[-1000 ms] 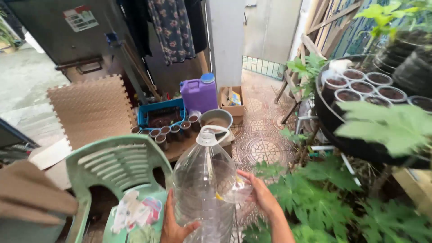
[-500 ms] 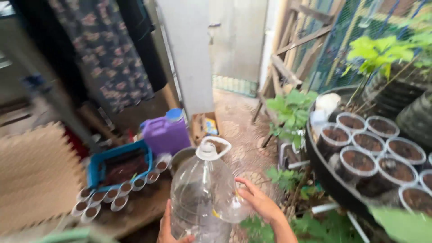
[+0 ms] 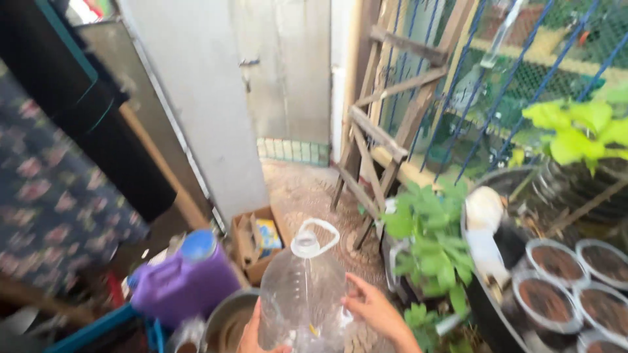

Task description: Organize gardening items, containers, and supplies in an outdoor patio area.

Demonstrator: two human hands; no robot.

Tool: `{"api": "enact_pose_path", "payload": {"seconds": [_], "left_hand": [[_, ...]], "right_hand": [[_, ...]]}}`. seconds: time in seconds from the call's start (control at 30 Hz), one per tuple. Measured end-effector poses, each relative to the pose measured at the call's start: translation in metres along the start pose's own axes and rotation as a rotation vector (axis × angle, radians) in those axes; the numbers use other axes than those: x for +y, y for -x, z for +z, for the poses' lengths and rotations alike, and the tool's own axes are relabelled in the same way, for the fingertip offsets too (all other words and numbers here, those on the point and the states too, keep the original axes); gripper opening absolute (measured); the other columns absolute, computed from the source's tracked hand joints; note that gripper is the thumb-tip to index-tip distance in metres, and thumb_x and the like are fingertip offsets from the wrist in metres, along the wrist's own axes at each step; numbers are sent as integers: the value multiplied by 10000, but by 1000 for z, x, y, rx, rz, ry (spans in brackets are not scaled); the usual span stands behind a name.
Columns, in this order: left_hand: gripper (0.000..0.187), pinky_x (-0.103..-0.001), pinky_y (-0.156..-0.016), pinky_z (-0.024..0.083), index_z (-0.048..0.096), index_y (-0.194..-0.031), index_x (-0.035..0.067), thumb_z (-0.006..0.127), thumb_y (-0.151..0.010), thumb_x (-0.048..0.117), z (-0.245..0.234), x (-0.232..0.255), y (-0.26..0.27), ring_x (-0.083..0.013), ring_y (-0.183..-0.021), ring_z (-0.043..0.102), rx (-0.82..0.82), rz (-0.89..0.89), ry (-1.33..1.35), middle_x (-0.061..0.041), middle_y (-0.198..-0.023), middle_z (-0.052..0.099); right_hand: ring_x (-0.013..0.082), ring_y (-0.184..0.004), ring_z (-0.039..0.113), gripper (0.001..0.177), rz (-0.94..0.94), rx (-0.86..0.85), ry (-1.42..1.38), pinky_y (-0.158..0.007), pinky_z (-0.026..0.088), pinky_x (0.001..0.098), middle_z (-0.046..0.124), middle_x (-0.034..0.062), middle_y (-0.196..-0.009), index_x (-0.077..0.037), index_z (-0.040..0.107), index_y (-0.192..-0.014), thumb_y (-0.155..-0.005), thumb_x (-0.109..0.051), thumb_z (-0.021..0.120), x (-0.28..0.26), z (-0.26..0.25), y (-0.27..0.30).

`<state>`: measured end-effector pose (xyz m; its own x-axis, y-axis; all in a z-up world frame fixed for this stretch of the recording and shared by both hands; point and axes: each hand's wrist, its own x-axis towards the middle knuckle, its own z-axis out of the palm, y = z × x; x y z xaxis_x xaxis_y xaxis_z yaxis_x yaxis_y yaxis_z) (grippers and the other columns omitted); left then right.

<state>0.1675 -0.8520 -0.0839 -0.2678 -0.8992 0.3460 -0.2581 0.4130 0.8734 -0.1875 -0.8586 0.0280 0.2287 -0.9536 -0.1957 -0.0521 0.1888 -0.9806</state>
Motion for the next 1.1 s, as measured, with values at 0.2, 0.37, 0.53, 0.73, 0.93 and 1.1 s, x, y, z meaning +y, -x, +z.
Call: {"api": "enact_pose_path", "payload": {"seconds": [0.2,0.37,0.53,0.73,0.93,1.1], "left_hand": [[1296,-438,-1135,365,237,-1559,22,980,-583,437,-7,-26,-97,-327,-1405,477,-14,-89,-51,-206,-1517,457],[1214,-438,-1118,404,282,-1563,51,937,-594,377,12,-28,-178,-318,-1357,512,10,-192,2,-179,-1518,471],[1122,-426,-1145,334,279,-1557,26,907,-678,330,42,-20,-271,-325,-1410,430,44,-52,-36,-209,-1516,429],[1001,-420,-1156,354,311,-1563,32,842,-748,265,75,-40,-368,-318,-1435,437,1,-83,67,-201,-1547,421],[1024,-431,-1095,414,321,-1552,101,864,-702,280,119,-46,-453,-286,-1393,467,-159,-222,100,-138,-1526,423],[1010,-440,-1081,423,330,-1550,87,867,-719,288,163,-51,-519,-296,-1397,454,-367,-180,131,-147,-1543,416]], "right_hand": [[106,-819,632,739,48,227,-49,-652,550,261,640,37,-1083,-148,468,-1522,-848,-178,770,-10,-7,-63],[94,-842,633,719,39,357,2,-659,540,255,696,94,-1178,-141,459,-1512,-864,-198,765,-3,-37,-124],[137,-892,682,711,-4,462,-46,-722,558,256,665,137,-1250,-153,452,-1521,-873,-176,743,17,-76,-197],[208,-964,754,742,62,681,-92,-724,605,325,647,171,-1325,-158,416,-1523,-854,-143,736,21,-105,-254],[223,-1040,765,724,-29,897,-118,-786,619,310,658,211,-1308,-116,408,-1514,-870,-147,738,42,-143,-286],[242,-1015,763,715,42,1129,-112,-767,607,325,670,226,-1301,-107,433,-1510,-867,-136,745,38,-171,-292]]}}
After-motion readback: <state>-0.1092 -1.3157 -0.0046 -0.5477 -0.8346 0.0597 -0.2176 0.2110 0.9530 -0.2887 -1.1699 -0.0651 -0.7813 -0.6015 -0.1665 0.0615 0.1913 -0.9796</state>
